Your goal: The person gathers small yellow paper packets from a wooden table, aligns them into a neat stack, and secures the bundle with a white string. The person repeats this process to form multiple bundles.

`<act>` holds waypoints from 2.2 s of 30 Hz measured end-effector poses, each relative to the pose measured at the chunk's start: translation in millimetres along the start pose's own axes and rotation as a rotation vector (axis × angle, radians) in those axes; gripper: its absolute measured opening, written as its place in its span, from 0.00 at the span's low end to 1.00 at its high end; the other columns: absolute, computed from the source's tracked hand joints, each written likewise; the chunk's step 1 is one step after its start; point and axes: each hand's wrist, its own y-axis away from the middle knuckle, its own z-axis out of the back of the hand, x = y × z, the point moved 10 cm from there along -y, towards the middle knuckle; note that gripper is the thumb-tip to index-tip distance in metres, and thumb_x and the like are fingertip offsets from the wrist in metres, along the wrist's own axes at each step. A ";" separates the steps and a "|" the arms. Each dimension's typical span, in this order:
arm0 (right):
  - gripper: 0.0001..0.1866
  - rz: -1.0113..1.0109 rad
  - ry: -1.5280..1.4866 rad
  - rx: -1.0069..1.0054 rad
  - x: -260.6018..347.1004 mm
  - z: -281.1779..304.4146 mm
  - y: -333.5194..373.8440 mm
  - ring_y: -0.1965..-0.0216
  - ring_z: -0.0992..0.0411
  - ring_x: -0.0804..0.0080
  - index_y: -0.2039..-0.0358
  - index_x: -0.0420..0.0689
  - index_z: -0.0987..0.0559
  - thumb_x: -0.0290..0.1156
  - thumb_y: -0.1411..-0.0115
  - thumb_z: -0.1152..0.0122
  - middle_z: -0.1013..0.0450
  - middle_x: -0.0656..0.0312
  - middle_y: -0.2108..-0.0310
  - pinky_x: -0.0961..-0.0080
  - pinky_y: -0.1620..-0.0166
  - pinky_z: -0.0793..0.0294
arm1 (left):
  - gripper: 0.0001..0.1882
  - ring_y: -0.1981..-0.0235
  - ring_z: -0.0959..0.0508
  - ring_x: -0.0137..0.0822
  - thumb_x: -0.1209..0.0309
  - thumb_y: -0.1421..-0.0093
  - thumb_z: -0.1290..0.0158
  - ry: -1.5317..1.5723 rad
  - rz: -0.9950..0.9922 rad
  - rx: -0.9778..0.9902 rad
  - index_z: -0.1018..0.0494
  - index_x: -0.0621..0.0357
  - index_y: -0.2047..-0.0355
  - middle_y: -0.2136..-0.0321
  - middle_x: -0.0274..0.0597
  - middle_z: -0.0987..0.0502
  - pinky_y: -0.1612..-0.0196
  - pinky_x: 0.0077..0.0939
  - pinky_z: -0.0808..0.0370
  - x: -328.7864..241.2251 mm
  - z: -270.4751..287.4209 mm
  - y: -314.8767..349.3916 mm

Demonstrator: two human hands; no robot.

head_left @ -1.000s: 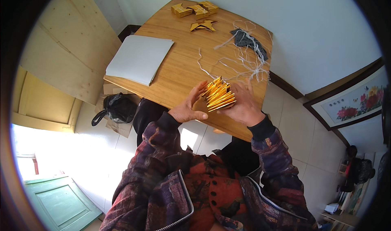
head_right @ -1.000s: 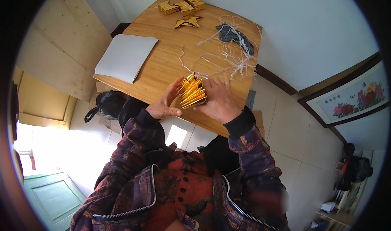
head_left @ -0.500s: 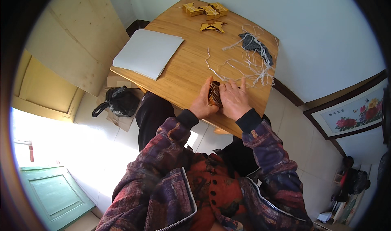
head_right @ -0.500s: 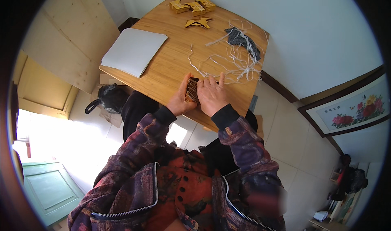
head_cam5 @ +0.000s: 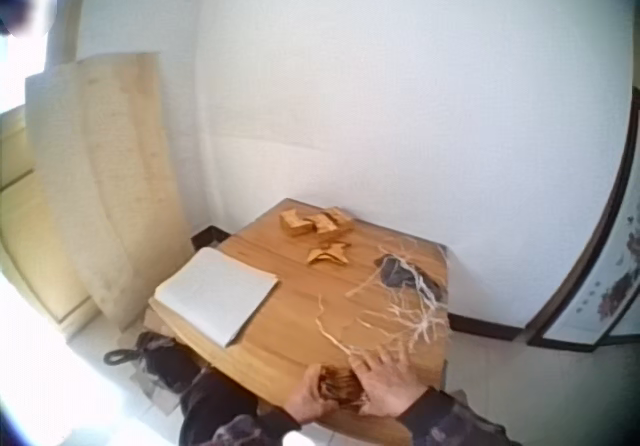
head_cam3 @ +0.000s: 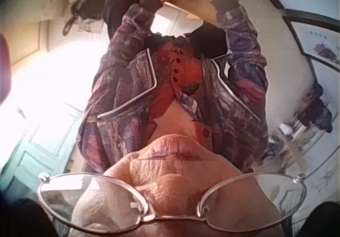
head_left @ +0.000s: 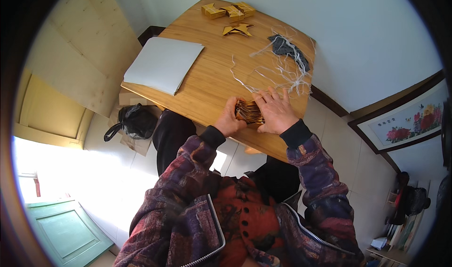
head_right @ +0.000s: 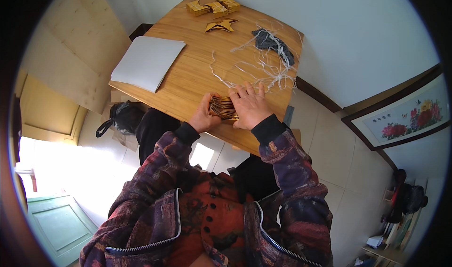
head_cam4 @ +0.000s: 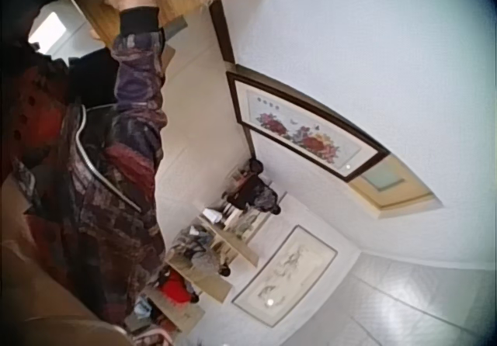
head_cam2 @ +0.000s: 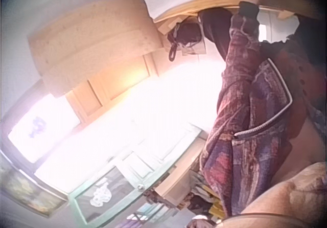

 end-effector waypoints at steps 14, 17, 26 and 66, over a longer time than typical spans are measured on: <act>0.19 0.064 0.007 -0.140 13.0 11.8 4.1 0.57 0.29 0.60 0.64 0.45 0.25 0.32 0.57 0.31 0.27 0.62 0.64 0.63 0.59 0.30 | 0.35 0.55 0.25 0.31 0.85 0.54 0.41 -0.187 -0.102 0.074 0.44 0.56 0.47 0.58 0.41 0.29 0.54 0.25 0.24 -24.8 3.9 2.0; 0.19 0.077 0.034 -0.167 22.2 8.0 3.5 0.58 0.29 0.61 0.64 0.46 0.25 0.33 0.58 0.30 0.27 0.62 0.64 0.64 0.59 0.30 | 0.35 0.55 0.25 0.31 0.83 0.54 0.39 -0.559 -0.040 0.045 0.44 0.56 0.47 0.57 0.42 0.29 0.54 0.26 0.24 -15.0 11.7 4.1; 0.36 0.025 -0.079 0.037 11.8 -8.7 -0.6 0.48 0.34 0.60 0.49 0.44 0.30 0.37 0.61 0.26 0.30 0.60 0.54 0.64 0.51 0.33 | 0.35 0.57 0.25 0.38 0.75 0.59 0.33 -0.164 0.016 0.033 0.38 0.60 0.52 0.60 0.47 0.28 0.53 0.30 0.27 0.7 13.3 3.0; 0.62 0.027 -1.108 -0.263 -17.2 -61.8 16.7 0.38 0.41 0.58 0.34 0.46 0.51 0.29 0.66 0.19 0.41 0.54 0.39 0.67 0.37 0.41 | 0.53 0.50 0.31 0.48 0.56 0.69 0.25 -0.501 -0.145 -0.060 0.41 0.60 0.45 0.53 0.49 0.32 0.45 0.38 0.33 -12.5 32.6 5.6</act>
